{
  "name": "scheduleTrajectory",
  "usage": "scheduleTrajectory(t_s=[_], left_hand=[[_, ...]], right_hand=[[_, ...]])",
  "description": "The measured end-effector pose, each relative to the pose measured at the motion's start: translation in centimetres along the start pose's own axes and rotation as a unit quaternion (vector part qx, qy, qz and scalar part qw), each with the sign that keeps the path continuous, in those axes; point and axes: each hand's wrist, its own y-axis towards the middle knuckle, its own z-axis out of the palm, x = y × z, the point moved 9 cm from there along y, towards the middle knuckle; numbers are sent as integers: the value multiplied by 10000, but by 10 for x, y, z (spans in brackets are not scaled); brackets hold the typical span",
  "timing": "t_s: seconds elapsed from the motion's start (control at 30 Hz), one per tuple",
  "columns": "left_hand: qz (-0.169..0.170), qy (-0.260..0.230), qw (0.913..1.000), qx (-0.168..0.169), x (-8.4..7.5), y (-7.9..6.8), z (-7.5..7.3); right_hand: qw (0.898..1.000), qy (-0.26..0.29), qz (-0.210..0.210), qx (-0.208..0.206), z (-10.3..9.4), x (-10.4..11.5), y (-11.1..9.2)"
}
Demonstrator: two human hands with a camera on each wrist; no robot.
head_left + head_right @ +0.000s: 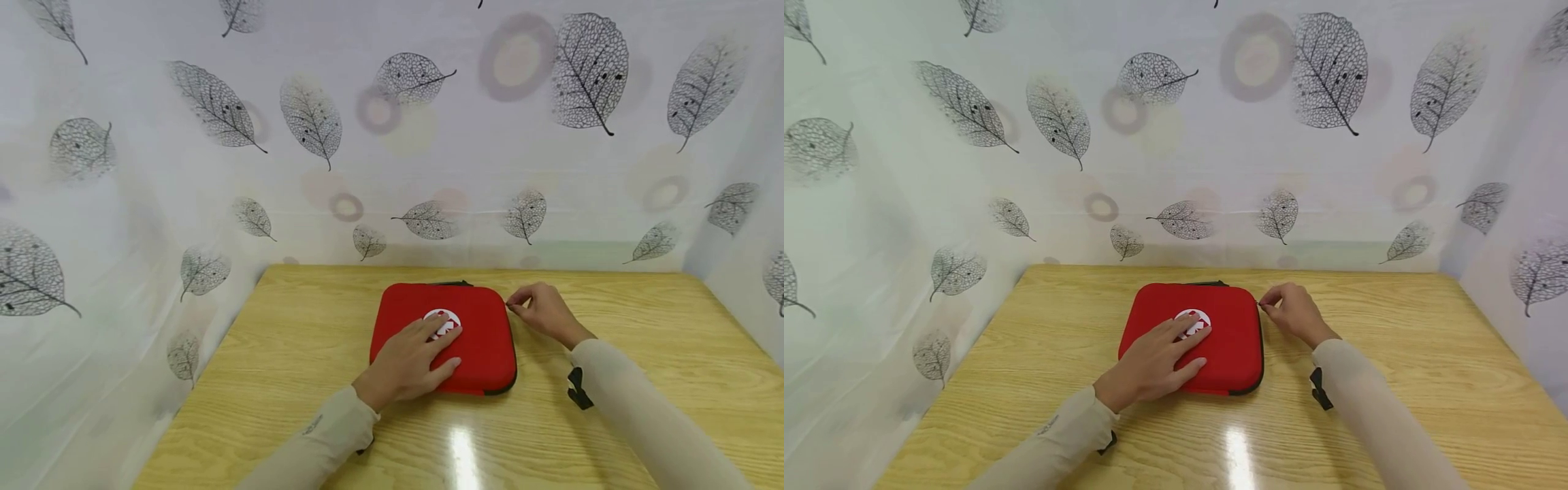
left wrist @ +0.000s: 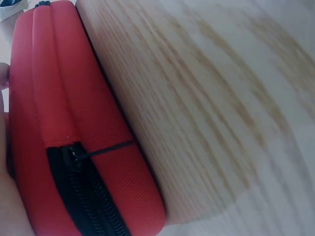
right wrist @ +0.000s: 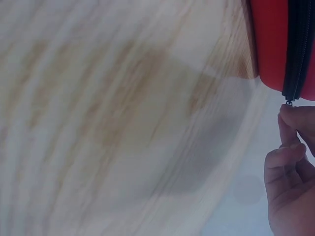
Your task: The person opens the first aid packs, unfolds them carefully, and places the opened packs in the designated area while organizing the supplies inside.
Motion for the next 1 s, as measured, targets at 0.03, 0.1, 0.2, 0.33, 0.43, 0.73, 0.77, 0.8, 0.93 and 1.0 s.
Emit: scheduleTrajectory(t_s=[0.03,0.1,0.2,0.33,0.43,0.73,0.77,0.8,0.93,1.0], left_hand=[[-6,-9,10000,9,0,0,0],[-29,-41,10000,46,0,0,1],[-52,-71,9999,77,0,0,1],[-99,-66,9999,120,1,0,1],[-110,-53,9998,128,1,0,2],[-83,-104,9998,122,-1,0,1],[-88,-124,9998,124,-1,0,1],[-93,-136,9998,123,-1,0,1],[-102,-152,9998,119,0,0,0],[-97,-140,9998,117,-1,0,0]], right_hand=[[10000,-8,-1,8,0,0,-2],[10000,-8,-14,36,-1,0,-6],[9999,-10,31,146,1,0,-14],[9996,-72,48,278,3,5,-25],[9993,-128,13,344,3,9,-33],[9989,-93,-241,395,3,22,-60],[9988,-94,-285,389,3,24,-63],[9987,-91,-321,394,3,27,-65],[9980,-38,-464,424,4,34,-75],[9977,-27,-532,422,5,36,-79]])
